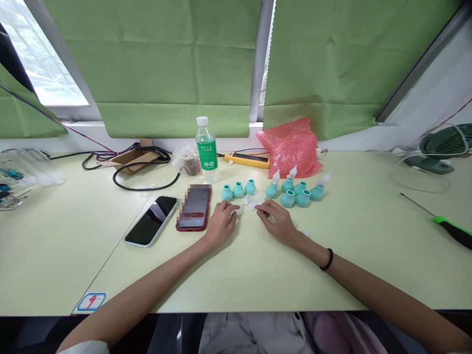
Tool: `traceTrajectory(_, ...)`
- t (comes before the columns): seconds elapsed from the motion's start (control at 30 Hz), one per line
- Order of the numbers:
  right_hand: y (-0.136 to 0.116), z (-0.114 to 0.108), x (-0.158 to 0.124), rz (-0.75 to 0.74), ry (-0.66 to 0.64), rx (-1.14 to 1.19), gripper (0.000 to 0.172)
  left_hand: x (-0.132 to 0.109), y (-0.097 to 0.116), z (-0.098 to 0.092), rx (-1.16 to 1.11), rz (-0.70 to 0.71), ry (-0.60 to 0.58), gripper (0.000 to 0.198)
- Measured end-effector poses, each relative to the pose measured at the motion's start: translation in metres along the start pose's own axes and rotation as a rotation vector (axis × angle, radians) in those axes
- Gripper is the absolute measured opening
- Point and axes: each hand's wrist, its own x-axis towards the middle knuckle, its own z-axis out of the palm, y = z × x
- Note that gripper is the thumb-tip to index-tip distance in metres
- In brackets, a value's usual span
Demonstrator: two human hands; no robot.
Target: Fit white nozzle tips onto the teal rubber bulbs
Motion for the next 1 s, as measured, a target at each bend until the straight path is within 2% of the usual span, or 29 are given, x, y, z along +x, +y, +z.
traceTrajectory(0.07,-0.001,0.0,0.0,0.005,0.008,0.008,0.018,-0.001,0.002,0.0,0.031,0.036,0.01,0.029)
traceTrajectory(0.17,-0.002,0.001,0.001,0.014,0.005,0.021,0.018,-0.002,0.002,0.005,0.116,0.09,-0.038,0.032)
traceTrajectory(0.3,-0.007,0.001,0.0,0.058,0.002,0.084,0.017,-0.001,-0.001,0.008,0.205,0.074,-0.068,0.026)
traceTrajectory(0.5,-0.018,-0.003,0.001,0.234,0.048,0.26,0.012,0.0,0.002,0.003,0.122,0.086,-0.054,0.03)
traceTrajectory(0.73,-0.015,-0.002,0.001,0.387,0.003,0.427,0.014,-0.002,0.004,0.004,0.245,0.036,-0.055,0.029)
traceTrajectory(0.87,-0.013,0.0,0.0,0.446,-0.081,0.55,0.014,-0.002,0.006,0.001,0.093,0.033,-0.024,0.029)
traceTrajectory(1.0,-0.015,-0.001,0.0,0.53,-0.112,0.667,0.015,-0.005,0.009,-0.001,-0.159,0.137,0.027,0.018)
